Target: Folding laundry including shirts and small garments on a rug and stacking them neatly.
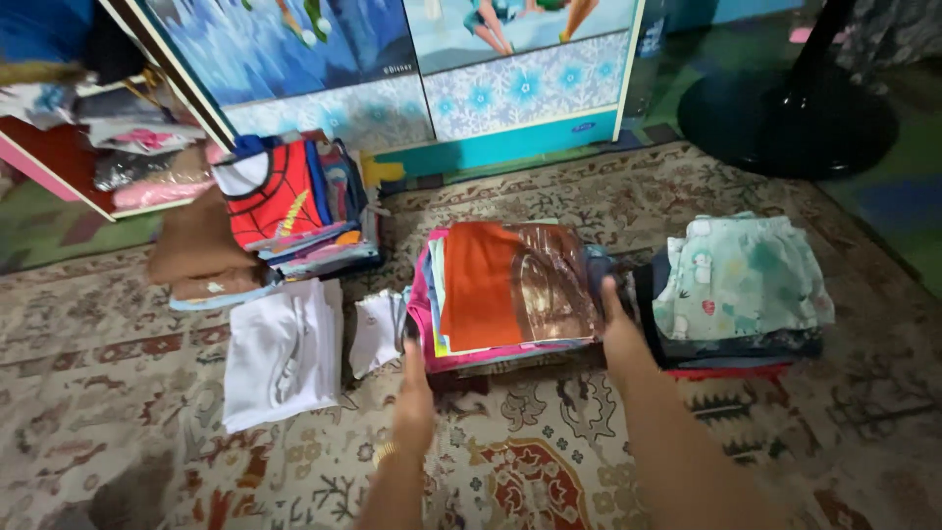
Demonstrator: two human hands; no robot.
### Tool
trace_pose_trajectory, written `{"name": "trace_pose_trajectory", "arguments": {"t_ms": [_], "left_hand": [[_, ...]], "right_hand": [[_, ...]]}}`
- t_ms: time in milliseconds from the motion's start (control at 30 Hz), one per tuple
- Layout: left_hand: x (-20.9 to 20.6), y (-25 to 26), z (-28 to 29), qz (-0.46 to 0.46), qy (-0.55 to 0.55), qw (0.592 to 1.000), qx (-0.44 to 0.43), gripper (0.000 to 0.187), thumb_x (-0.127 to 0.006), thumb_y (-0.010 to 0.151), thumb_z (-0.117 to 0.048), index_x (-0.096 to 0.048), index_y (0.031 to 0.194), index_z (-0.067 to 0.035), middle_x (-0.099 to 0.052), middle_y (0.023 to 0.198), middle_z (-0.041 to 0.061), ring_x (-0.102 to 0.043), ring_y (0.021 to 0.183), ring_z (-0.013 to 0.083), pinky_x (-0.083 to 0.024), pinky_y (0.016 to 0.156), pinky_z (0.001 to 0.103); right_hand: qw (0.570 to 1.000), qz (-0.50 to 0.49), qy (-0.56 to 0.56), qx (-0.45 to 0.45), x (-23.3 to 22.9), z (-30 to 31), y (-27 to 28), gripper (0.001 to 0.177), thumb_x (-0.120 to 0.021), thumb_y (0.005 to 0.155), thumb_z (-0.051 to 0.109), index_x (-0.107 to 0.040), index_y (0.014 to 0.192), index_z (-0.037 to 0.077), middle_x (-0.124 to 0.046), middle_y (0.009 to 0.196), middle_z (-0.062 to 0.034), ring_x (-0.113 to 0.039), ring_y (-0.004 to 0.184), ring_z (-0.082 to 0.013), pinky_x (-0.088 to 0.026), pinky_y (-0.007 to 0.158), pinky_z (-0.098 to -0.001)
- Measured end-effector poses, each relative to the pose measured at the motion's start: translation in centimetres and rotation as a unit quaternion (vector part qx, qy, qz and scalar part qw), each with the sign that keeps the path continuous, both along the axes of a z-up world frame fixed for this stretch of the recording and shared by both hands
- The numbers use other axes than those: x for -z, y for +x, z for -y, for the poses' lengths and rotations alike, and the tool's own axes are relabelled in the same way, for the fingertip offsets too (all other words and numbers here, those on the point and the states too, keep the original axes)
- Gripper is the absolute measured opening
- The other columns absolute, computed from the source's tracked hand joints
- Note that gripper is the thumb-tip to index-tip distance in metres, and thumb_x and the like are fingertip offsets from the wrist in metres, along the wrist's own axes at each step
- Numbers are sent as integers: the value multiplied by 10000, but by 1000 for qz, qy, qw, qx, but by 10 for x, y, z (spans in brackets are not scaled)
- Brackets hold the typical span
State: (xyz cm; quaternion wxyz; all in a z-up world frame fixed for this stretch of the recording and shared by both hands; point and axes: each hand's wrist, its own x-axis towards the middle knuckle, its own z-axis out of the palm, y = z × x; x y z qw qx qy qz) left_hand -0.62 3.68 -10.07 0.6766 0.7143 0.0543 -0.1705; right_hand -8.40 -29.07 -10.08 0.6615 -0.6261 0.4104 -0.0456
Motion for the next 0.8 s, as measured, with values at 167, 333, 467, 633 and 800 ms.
{"name": "trace_pose_trajectory", "arguments": {"t_ms": [167,333,467,633,800], "left_hand": [[-10,-94,-15,113,64,991,-29,645,-424,1007,-438,-359,1576,-141,-385,1637,93,-352,1519,264,-283,1206,373],[15,-134,-26,256,279,924,44,614,-568,993,-405,-438,1513,-107,-417,1559,187,-378,1459,378,-341,1154,446],[29,-143,-22,294,184,938,17,568,-628,948,-332,-506,1458,-114,-555,1465,148,-497,1390,323,-409,1107,420],[19,-160,27,99,4,994,49,460,-643,916,-161,-578,1370,-135,-674,1180,82,-672,995,221,-578,810,328],[-101,-174,123,298,66,943,134,395,-639,967,-113,-626,1362,-133,-639,1313,126,-632,1167,254,-549,903,342]], "right_hand": [[948,-20,-317,13,27,-40,-68,681,-353,1091,585,-690,1320,40,-696,1178,-281,-628,1076,-421,-511,979,-464],[907,44,-411,-81,-19,-66,-133,612,-612,920,400,-535,1460,124,-648,1372,-119,-658,1219,-294,-518,1019,-391],[940,13,-319,-120,20,-35,-143,649,-626,884,327,-496,1497,158,-633,1423,-59,-657,1242,-239,-538,1022,-369],[979,-27,-171,-106,-41,-8,-155,493,-727,950,361,-595,1318,59,-641,1170,-135,-664,1009,-287,-561,849,-416],[946,80,-307,63,-155,35,-176,293,-673,966,336,-748,1120,98,-675,824,-77,-636,752,-221,-523,706,-382]]}}
